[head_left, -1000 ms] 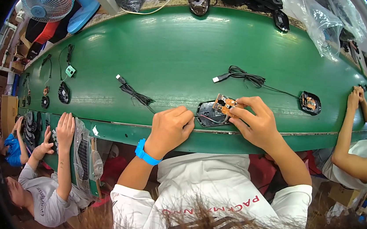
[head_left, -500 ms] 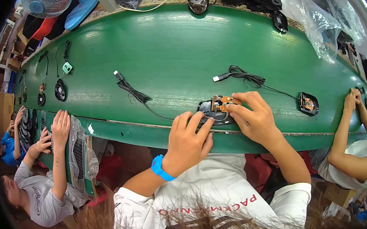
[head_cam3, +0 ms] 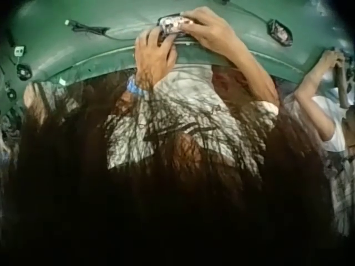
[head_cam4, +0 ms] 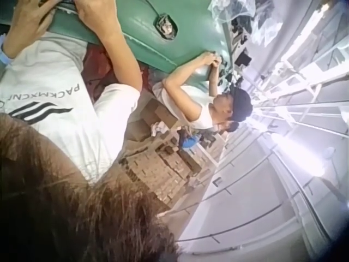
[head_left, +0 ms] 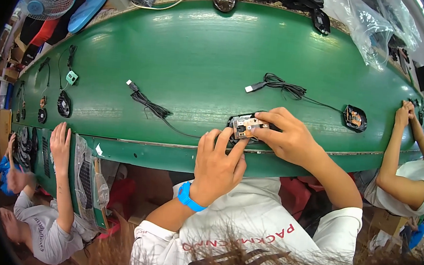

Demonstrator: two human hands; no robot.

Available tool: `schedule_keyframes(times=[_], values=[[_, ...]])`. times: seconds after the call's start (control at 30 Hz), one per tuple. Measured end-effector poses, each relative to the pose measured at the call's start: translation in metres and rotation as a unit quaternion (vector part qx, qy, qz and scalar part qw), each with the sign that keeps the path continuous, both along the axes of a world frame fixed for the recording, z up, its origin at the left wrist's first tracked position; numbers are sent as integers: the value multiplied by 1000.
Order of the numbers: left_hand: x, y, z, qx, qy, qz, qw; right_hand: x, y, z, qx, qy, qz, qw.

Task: Assembling internal components and shells of computer mice on a production line.

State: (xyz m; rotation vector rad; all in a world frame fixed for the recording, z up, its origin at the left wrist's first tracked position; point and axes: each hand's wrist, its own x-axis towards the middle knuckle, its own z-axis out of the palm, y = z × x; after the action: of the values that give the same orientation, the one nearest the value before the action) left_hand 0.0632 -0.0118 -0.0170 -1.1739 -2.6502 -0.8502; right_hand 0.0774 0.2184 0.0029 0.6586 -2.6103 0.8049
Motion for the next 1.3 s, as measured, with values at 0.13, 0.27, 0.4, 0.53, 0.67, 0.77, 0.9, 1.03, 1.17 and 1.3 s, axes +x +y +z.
schedule_keyframes(times=[0.13, 0.27, 0.4, 0.53, 0.67, 0.77, 0.9, 1.03, 1.17, 1.3], values=[[-2, -1, 0, -7, -6, -8, 1000, -3, 1, 3, 43, -16, 32, 998], [-3, -3, -5, -7, -9, -15, 1000, -4, 2, 8, 79, -30, 51, 995], [-4, -5, -5, -17, -16, -24, 999, -7, 2, 14, 104, -56, 68, 991], [-4, -6, -8, 12, -40, -21, 999, -7, 4, 17, 124, -79, 82, 986], [-7, -9, -6, -22, 4, -46, 999, -5, 3, 17, 153, -88, 90, 980], [-7, -13, -7, -2, -20, -65, 998, -3, 1, 15, 185, -85, 90, 975], [-11, -26, -6, 85, -79, -100, 988, 2, 2, 13, 215, -81, 90, 969], [-13, -31, -12, 109, -106, -90, 984, 4, -2, 15, 225, -86, 90, 966], [-16, -30, -11, 113, -109, -81, 984, 10, -7, 8, 219, -90, 73, 969], [-20, -31, -8, 97, -101, -92, 986, 14, -7, 1, 192, -76, 52, 977]])
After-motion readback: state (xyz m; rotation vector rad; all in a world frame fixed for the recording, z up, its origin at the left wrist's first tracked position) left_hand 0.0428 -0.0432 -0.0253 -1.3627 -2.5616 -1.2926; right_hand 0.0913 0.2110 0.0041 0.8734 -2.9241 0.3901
